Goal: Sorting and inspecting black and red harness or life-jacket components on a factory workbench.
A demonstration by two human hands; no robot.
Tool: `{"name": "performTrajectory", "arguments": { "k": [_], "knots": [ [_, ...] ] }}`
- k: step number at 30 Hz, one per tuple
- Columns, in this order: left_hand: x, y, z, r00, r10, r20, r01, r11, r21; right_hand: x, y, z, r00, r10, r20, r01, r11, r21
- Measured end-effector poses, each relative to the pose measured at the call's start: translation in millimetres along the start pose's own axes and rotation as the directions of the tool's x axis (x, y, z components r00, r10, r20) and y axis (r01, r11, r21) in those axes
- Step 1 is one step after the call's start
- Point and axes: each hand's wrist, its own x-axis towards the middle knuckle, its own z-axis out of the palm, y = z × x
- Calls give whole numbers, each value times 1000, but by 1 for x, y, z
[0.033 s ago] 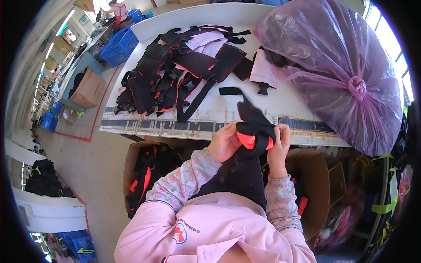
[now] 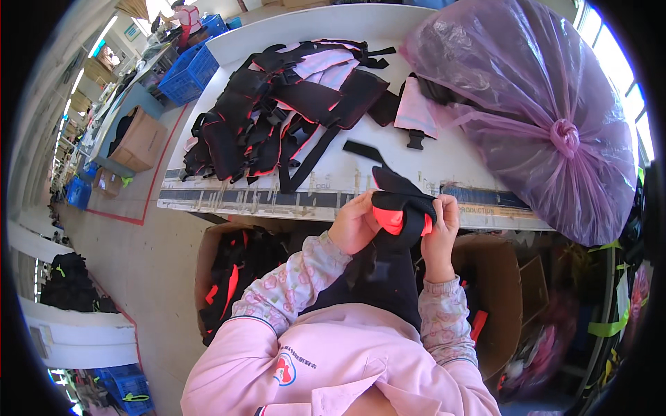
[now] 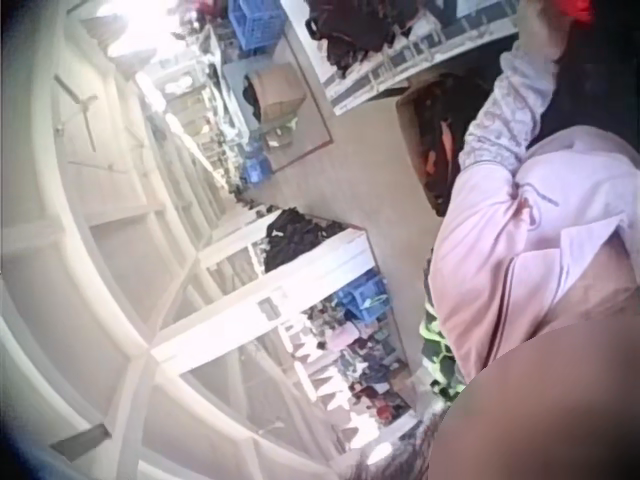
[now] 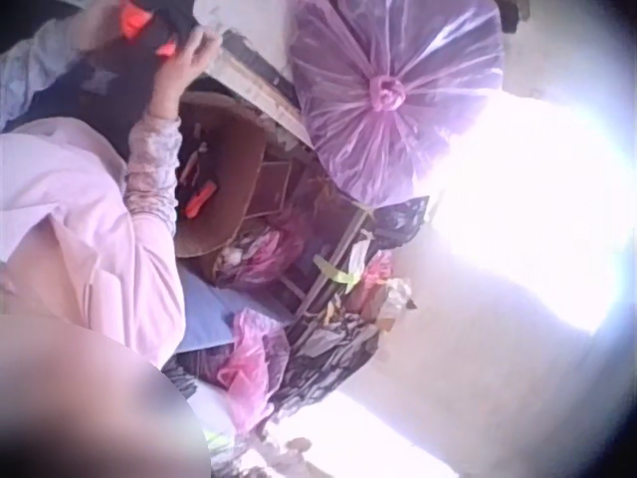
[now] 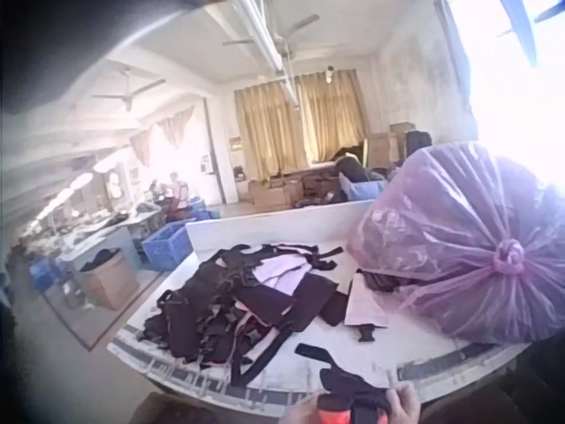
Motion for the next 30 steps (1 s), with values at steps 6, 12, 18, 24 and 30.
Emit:
{"name": "performTrajectory", "arguments": {
  "k": [6, 12, 18, 24, 30],
  "knots": [
    [16, -1, -25, 991, 5, 137, -9, 999, 31, 5, -22, 15, 921, 368, 127, -384, 807, 448],
    [-7, 9, 26, 979, 177, -101, -112, 879, 463, -8, -21, 29, 939, 343, 27, -342, 925, 164],
    [33, -14, -8, 858, 513, -21, -362, 632, 685, -40, -24, 21, 717, 389, 578, -639, 698, 323],
    [31, 16, 18, 454, 751, 480, -451, -271, 850, -40, -31, 42, 951, 305, 53, -305, 952, -12],
    [36, 8, -12, 935, 192, 297, -339, 242, 909, -42, -30, 41, 975, -170, 146, 220, 841, -494]
  ]
}}
